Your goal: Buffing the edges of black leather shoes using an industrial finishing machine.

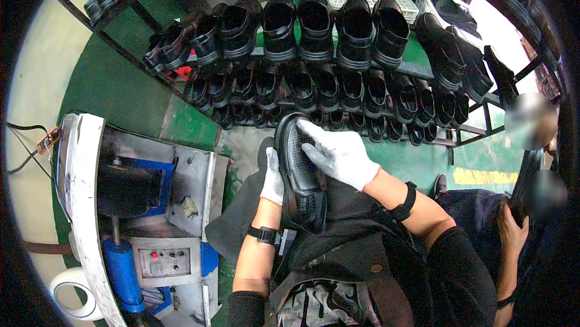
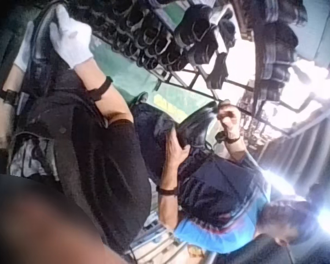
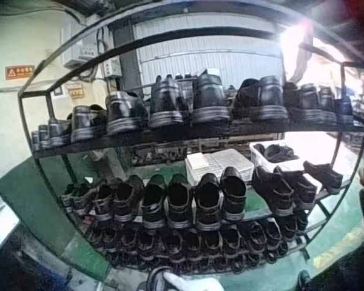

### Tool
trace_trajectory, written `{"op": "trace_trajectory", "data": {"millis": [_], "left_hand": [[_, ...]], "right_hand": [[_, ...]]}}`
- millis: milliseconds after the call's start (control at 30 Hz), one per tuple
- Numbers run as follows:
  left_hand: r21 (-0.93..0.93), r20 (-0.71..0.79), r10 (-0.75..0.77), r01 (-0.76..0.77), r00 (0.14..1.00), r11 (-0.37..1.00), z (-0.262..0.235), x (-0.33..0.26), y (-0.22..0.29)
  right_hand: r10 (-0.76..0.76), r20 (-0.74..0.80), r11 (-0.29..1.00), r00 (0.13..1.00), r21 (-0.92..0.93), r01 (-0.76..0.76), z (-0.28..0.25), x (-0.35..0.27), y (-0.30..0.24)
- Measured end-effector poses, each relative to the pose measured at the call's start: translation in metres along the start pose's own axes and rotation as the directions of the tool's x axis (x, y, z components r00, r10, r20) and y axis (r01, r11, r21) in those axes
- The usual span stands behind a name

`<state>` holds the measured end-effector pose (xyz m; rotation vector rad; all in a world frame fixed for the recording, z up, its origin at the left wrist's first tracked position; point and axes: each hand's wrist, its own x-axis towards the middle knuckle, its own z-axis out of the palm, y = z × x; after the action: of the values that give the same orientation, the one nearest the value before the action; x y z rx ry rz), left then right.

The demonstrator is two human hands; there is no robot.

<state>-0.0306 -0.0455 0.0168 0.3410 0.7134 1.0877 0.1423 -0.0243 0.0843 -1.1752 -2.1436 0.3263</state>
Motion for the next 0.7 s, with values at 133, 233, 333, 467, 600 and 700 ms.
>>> {"op": "trace_trajectory", "data": {"millis": [133,233,333,467,600,700], "left_hand": [[0.075,-0.045,0.048,-0.044,0.998,0.996,-0.002,0.007,-0.002],[0.094,0.0,0.036,-0.036,0.999,0.995,-0.005,0.005,-0.001],[-0.006,0.084,-0.054,0.055,0.995,0.998,-0.004,0.002,0.001],[-0.151,0.15,-0.042,0.065,0.988,0.986,-0.005,0.006,-0.005],[-0.2,0.166,0.009,0.025,0.986,0.979,-0.003,0.003,-0.006],[-0.228,0.169,0.041,-0.002,0.985,0.974,-0.001,0.001,-0.008]], "right_hand": [[0.08,-0.073,0.992,0.994,0.101,-0.073,0.009,-0.017,0.017],[0.104,-0.044,0.965,0.994,0.245,-0.09,0.006,-0.034,0.024],[0.317,0.242,0.88,0.917,0.286,-0.38,-0.003,-0.064,0.032],[0.422,0.643,0.251,0.639,0.594,-0.764,-0.028,-0.072,0.019],[0.076,0.814,0.209,0.575,0.551,-0.808,-0.041,-0.072,-0.003],[0.125,0.81,0.426,0.574,0.478,-0.768,-0.03,-0.071,-0.026]]}}
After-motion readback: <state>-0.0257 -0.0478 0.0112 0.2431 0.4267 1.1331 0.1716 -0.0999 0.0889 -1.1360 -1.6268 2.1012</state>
